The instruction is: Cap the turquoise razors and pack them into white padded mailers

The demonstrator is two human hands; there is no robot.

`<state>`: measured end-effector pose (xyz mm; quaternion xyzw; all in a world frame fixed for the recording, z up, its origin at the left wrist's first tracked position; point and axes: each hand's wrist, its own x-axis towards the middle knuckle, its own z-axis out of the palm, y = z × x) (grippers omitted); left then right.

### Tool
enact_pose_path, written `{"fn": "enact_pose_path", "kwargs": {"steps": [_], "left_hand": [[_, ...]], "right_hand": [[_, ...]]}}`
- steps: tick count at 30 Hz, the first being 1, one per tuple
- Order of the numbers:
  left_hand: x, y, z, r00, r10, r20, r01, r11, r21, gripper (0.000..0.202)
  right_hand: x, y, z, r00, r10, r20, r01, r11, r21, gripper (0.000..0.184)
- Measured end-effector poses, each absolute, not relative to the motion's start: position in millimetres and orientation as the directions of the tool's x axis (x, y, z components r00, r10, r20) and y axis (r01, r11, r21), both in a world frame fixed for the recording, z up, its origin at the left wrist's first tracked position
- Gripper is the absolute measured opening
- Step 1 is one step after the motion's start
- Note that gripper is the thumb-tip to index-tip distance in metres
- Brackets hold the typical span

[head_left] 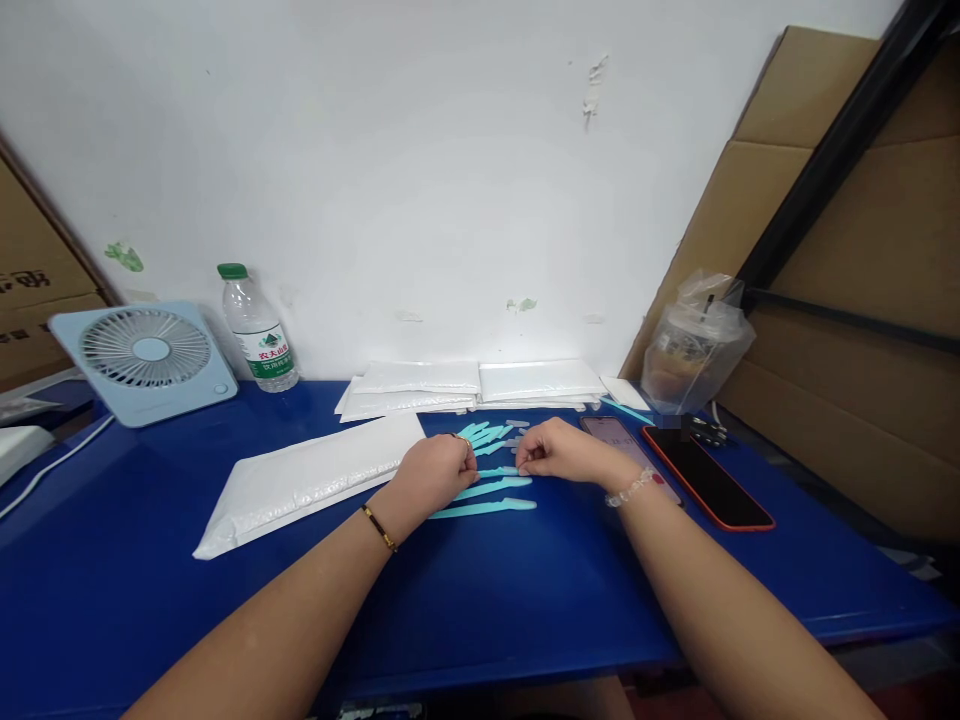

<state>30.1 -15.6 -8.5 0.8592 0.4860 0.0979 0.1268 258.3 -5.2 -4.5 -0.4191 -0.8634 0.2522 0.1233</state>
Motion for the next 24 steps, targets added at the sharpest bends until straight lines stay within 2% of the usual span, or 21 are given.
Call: {"fn": "enact_pose_path", "kwargs": {"steps": [3, 5, 8, 11, 15, 17, 20, 24], "left_hand": [[30.2, -17.9, -7.8, 0.558, 0.83, -0.008, 0.77, -0.514, 0.379, 0.015], [28.3, -15.3, -10.0, 0.563, 0.826, 0.011, 0.763, -0.525, 0.377, 0.019], [24.3, -6.3, -15.3, 0.533, 0.837, 0.124, 0.799, -0.547, 0.25, 0.023], [21.4, 2.2, -18.9, 0.526, 0.829, 0.188, 0.825, -0.552, 0.123, 0.021], [21.3, 4.3, -16.6, 0.536, 0.821, 0.198, 0.827, -0.558, 0.072, 0.014], [22.1, 2.2, -13.6, 0.556, 0.808, 0.194, 0.817, -0.575, 0.05, 0.017], [23.0, -1.1, -10.2, 0.575, 0.797, 0.186, 0.804, -0.593, 0.055, 0.022], [21.7, -1.8, -10.2, 0.575, 0.802, 0.163, 0.793, -0.595, 0.131, 0.017]], "right_hand": [[258.7, -6.7, -2.6, -0.65, 0.758, -0.052, 0.643, 0.512, -0.569, 0.012], [262.8, -5.1, -1.9, -0.614, 0.789, -0.034, 0.672, 0.499, -0.547, 0.013], [270.1, 0.6, -4.5, -0.496, 0.865, 0.08, 0.752, 0.473, -0.458, 0.012], [272.4, 5.6, -10.2, -0.476, 0.869, 0.135, 0.784, 0.489, -0.383, 0.011], [269.4, 7.5, -15.3, -0.529, 0.837, 0.142, 0.751, 0.539, -0.382, 0.012], [268.6, 7.4, -15.9, -0.534, 0.831, 0.155, 0.743, 0.549, -0.383, 0.012], [268.7, 7.4, -15.8, -0.544, 0.826, 0.151, 0.735, 0.555, -0.389, 0.011], [268.9, 7.3, -15.6, -0.524, 0.839, 0.142, 0.742, 0.532, -0.408, 0.009]]}}
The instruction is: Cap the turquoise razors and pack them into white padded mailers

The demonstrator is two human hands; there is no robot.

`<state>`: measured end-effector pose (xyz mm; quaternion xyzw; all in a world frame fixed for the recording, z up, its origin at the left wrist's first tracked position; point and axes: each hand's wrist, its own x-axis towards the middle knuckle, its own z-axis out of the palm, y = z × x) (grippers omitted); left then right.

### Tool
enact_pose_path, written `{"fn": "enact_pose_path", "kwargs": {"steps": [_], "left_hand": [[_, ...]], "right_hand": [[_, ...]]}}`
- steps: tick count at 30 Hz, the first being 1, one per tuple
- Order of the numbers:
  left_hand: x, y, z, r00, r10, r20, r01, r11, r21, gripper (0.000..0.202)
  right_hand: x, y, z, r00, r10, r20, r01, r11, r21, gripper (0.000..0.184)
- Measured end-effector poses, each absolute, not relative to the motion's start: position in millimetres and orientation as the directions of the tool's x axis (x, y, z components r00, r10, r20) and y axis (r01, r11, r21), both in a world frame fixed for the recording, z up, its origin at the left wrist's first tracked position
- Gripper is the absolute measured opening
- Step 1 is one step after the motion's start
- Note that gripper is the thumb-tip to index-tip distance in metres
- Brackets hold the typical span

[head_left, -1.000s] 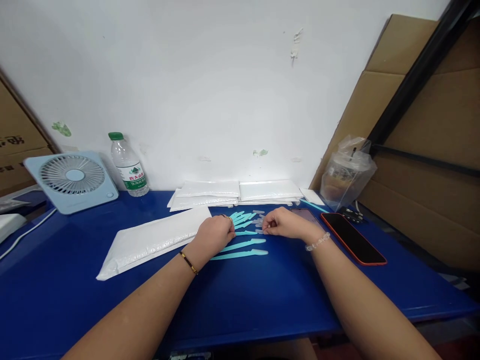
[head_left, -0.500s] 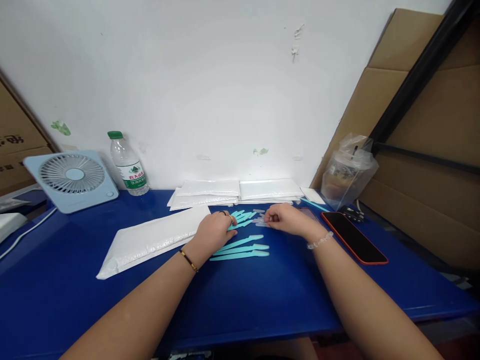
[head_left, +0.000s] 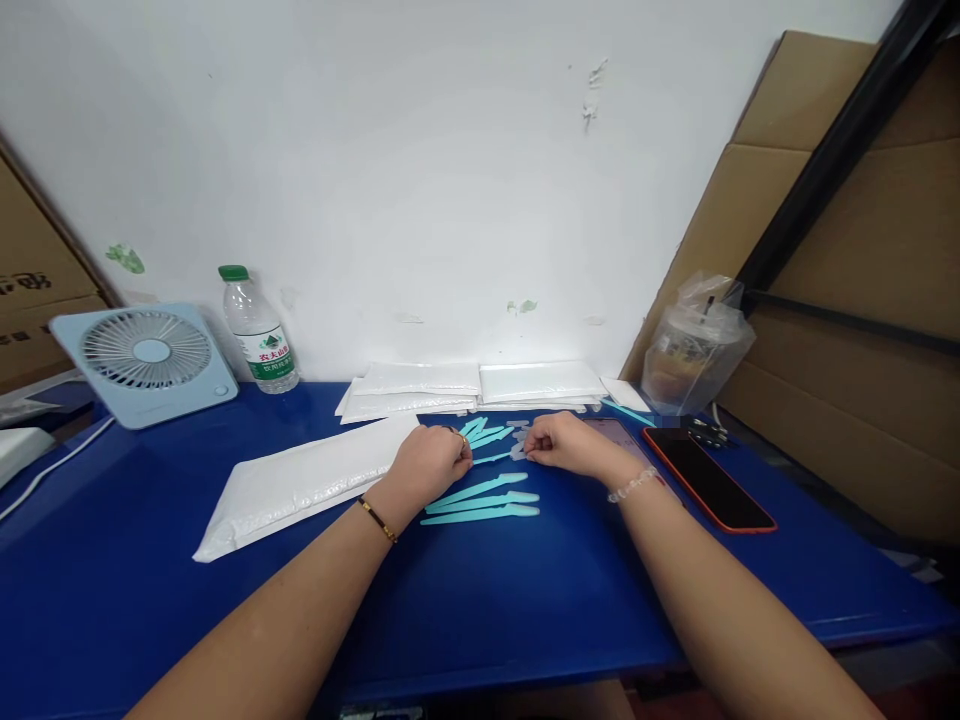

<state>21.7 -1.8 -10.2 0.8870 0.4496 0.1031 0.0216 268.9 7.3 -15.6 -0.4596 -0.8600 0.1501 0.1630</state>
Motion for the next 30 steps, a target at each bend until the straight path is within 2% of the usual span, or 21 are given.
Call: {"fn": "enact_pose_path", "kwargs": {"steps": [6, 12, 18, 21, 25, 30], "left_hand": [[16.9, -1.2, -11.0, 0.564, 0.815, 0.132, 0.799, -0.579, 0.166, 0.012], [17.8, -2.8, -9.2, 0.559, 0.821, 0.116, 0.804, -0.571, 0.167, 0.011], [18.0, -3.1, -9.0, 0.542, 0.834, 0.103, 0.817, -0.551, 0.169, 0.012], [18.4, -3.1, -9.3, 0.543, 0.833, 0.109, 0.814, -0.554, 0.177, 0.012], [22.1, -5.6, -11.7, 0.567, 0.817, 0.109, 0.788, -0.576, 0.218, 0.012], [27.3, -9.9, -12.9, 0.599, 0.799, 0.054, 0.748, -0.583, 0.319, 0.016]], "right_hand": [[269.9, 6.9, -14.6, -0.466, 0.874, 0.139, 0.767, 0.477, -0.43, 0.009], [266.6, 1.9, -13.4, -0.549, 0.833, 0.074, 0.686, 0.499, -0.53, 0.01], [268.9, 0.5, -10.2, -0.511, 0.859, 0.011, 0.701, 0.425, -0.573, 0.011], [268.3, 1.3, -11.1, -0.503, 0.864, 0.024, 0.7, 0.424, -0.575, 0.009], [261.9, 1.0, -13.7, -0.562, 0.826, 0.05, 0.659, 0.483, -0.577, 0.007], [256.4, -0.7, -14.5, -0.614, 0.788, 0.044, 0.619, 0.516, -0.593, 0.014]]}}
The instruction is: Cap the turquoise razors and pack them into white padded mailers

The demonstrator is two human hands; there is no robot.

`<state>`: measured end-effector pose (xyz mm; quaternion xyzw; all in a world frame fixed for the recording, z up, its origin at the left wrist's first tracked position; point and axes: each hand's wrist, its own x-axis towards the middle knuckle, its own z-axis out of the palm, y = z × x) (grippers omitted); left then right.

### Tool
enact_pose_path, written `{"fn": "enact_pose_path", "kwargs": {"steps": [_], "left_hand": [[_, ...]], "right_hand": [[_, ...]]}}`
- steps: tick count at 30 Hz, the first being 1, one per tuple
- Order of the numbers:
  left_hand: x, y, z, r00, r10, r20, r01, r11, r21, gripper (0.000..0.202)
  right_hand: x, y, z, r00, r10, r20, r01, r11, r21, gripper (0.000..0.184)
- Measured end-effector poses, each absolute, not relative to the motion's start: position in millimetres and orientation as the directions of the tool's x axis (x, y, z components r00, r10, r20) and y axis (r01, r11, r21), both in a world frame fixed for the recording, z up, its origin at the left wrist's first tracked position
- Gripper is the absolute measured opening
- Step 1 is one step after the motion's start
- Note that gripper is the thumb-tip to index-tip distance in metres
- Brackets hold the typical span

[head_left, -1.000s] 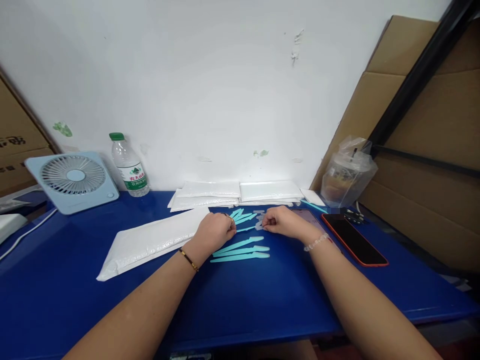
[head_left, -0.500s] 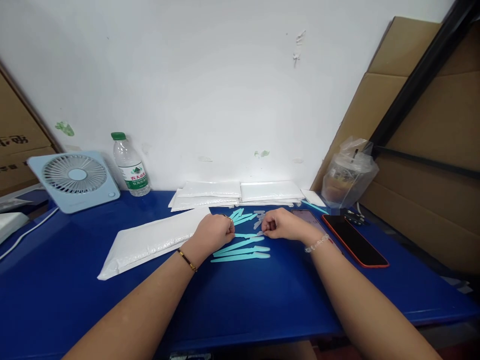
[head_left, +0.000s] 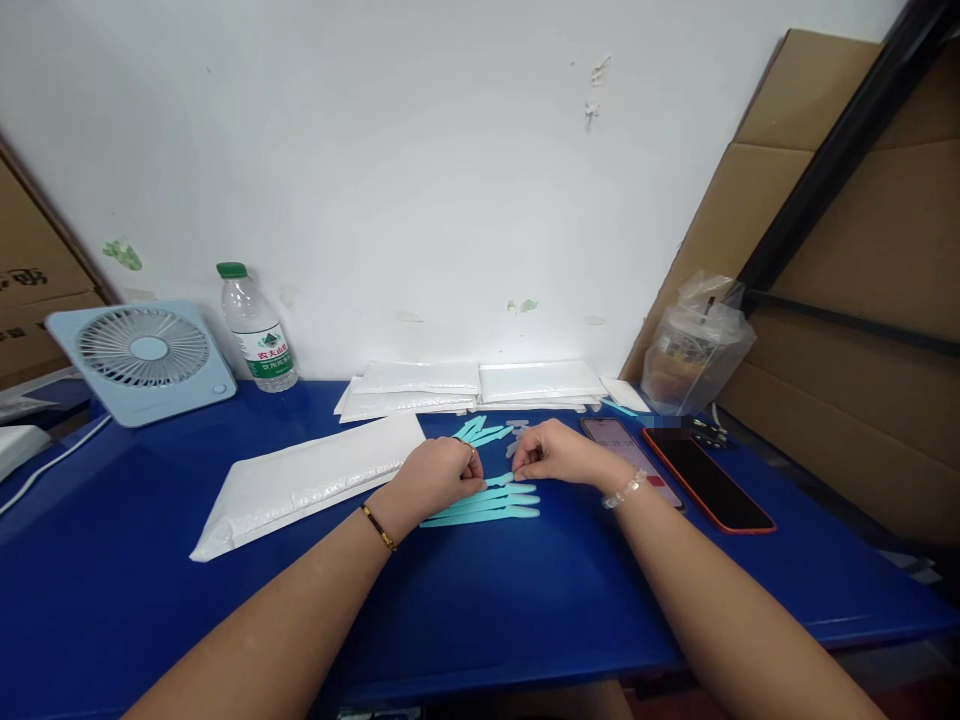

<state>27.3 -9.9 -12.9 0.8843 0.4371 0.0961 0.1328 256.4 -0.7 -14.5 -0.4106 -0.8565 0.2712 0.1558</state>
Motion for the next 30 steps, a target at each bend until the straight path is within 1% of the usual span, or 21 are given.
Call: {"fn": "enact_pose_path", "kwargs": {"steps": [2, 4, 6, 8, 9, 13, 15, 17, 20, 22, 26, 30], "left_hand": [[25.6, -8.3, -12.4, 0.567, 0.819, 0.085, 0.763, -0.562, 0.319, 0.022], [21.2, -4.1, -12.7, 0.481, 0.862, 0.163, 0.814, -0.507, 0.282, 0.027], [15.4, 1.3, -14.5, 0.407, 0.886, 0.221, 0.861, -0.453, 0.23, 0.029], [10.2, 6.1, -17.1, 0.381, 0.9, 0.214, 0.884, -0.422, 0.201, 0.023], [8.2, 7.9, -18.3, 0.375, 0.906, 0.195, 0.887, -0.412, 0.206, 0.021], [5.1, 10.0, -18.7, 0.339, 0.933, 0.121, 0.878, -0.36, 0.314, 0.019], [4.8, 9.5, -16.4, 0.326, 0.94, 0.102, 0.865, -0.34, 0.368, 0.017], [4.2, 9.7, -13.9, 0.313, 0.943, 0.109, 0.856, -0.33, 0.399, 0.015], [2.7, 12.2, -12.2, 0.303, 0.941, 0.149, 0.838, -0.337, 0.43, 0.016], [1.7, 14.8, -12.9, 0.305, 0.939, 0.16, 0.813, -0.344, 0.47, 0.02], [0.4, 18.9, -16.1, 0.309, 0.943, 0.125, 0.772, -0.325, 0.546, 0.027], [-0.3, 20.6, -18.2, 0.321, 0.94, 0.117, 0.757, -0.329, 0.565, 0.028]], "right_hand": [[257.2, 0.6, -15.4, -0.577, 0.808, 0.12, 0.631, 0.534, -0.564, 0.014], [259.2, 3.3, -16.8, -0.524, 0.827, 0.205, 0.67, 0.549, -0.5, 0.014], [261.4, 6.3, -18.4, -0.513, 0.828, 0.228, 0.707, 0.558, -0.434, 0.012], [262.3, 8.3, -19.5, -0.538, 0.818, 0.205, 0.721, 0.572, -0.391, 0.008], [262.1, 8.7, -19.9, -0.547, 0.813, 0.199, 0.723, 0.579, -0.377, 0.007], [258.2, 7.6, -21.0, -0.548, 0.81, 0.211, 0.732, 0.586, -0.349, 0.005], [257.3, 6.9, -21.2, -0.528, 0.82, 0.22, 0.731, 0.571, -0.374, 0.005], [258.8, 6.8, -20.6, -0.493, 0.843, 0.214, 0.716, 0.533, -0.45, 0.003], [264.6, 7.9, -18.1, -0.416, 0.885, 0.208, 0.679, 0.454, -0.577, 0.009], [268.5, 8.7, -16.3, -0.379, 0.9, 0.216, 0.656, 0.426, -0.623, 0.014], [271.7, 9.2, -14.8, -0.37, 0.905, 0.211, 0.638, 0.412, -0.651, 0.019], [270.0, 9.3, -15.6, -0.389, 0.898, 0.204, 0.631, 0.421, -0.652, 0.02]]}}
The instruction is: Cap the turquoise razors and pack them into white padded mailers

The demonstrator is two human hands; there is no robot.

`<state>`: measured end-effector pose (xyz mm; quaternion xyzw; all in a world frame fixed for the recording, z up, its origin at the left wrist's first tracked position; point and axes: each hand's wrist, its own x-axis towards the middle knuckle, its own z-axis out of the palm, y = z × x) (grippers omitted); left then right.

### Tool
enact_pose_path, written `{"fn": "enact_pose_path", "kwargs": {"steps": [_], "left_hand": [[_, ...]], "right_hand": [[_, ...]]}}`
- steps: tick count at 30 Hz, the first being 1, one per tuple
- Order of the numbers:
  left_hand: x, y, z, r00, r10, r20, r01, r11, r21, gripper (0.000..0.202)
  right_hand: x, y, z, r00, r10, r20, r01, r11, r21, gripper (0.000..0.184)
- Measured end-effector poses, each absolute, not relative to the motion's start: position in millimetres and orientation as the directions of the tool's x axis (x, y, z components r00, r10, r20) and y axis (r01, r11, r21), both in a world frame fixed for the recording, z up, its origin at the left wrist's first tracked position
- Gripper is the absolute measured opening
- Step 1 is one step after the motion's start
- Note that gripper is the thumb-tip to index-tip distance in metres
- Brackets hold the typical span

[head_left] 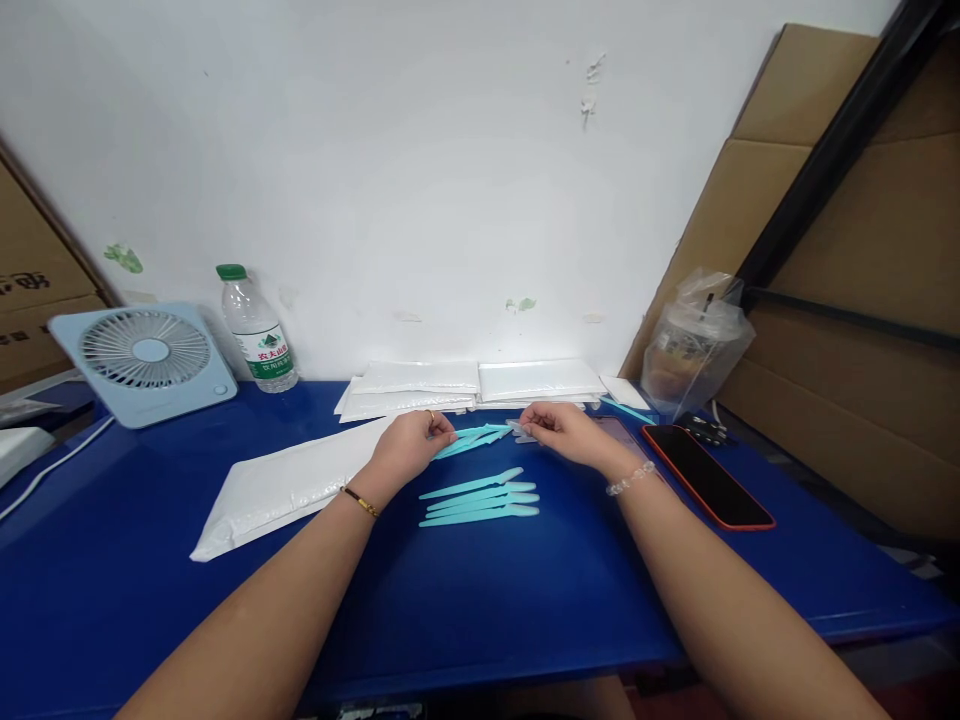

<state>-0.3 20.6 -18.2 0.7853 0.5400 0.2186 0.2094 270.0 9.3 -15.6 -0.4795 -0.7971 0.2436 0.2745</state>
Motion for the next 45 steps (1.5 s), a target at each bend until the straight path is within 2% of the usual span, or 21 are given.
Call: {"fn": "enact_pose_path", "kwargs": {"steps": [6, 10, 13, 17, 20, 23, 29, 37, 45], "left_hand": [[3.4, 16.8, -16.9, 0.356, 0.93, 0.095, 0.727, -0.339, 0.597, 0.029], [8.8, 7.4, -12.5, 0.463, 0.885, 0.037, 0.692, -0.387, 0.61, 0.028], [9.7, 3.3, -10.2, 0.487, 0.872, 0.046, 0.737, -0.439, 0.514, 0.03], [6.9, 6.1, -10.9, 0.423, 0.884, 0.2, 0.838, -0.466, 0.285, 0.024], [5.6, 9.1, -12.0, 0.421, 0.89, 0.174, 0.861, -0.452, 0.232, 0.015], [5.8, 9.6, -11.7, 0.416, 0.896, 0.154, 0.861, -0.443, 0.25, 0.018], [6.1, 7.7, -9.9, 0.404, 0.905, 0.135, 0.836, -0.425, 0.347, 0.021], [8.0, 6.8, -9.6, 0.432, 0.889, 0.152, 0.802, -0.456, 0.386, 0.021], [11.9, 5.8, -11.4, 0.454, 0.875, 0.168, 0.798, -0.483, 0.362, 0.021]], "right_hand": [[261.3, 3.6, -11.7, -0.431, 0.881, 0.194, 0.614, 0.444, -0.653, 0.02], [259.6, -3.4, -3.8, -0.54, 0.837, 0.086, 0.584, 0.447, -0.677, 0.02], [267.7, 0.2, -4.4, -0.575, 0.818, 0.006, 0.605, 0.431, -0.67, 0.02], [281.9, 13.4, -15.0, -0.421, 0.896, 0.143, 0.733, 0.428, -0.529, 0.016], [283.9, 18.4, -21.2, -0.407, 0.894, 0.19, 0.793, 0.449, -0.413, 0.016], [278.8, 17.8, -23.0, -0.441, 0.878, 0.189, 0.796, 0.479, -0.37, 0.01], [273.5, 16.2, -23.2, -0.425, 0.888, 0.175, 0.791, 0.459, -0.405, 0.006], [267.8, 6.8, -13.4, -0.447, 0.875, 0.188, 0.689, 0.47, -0.551, 0.016], [259.8, 2.5, -9.9, -0.489, 0.85, 0.199, 0.714, 0.52, -0.468, 0.015]]}}
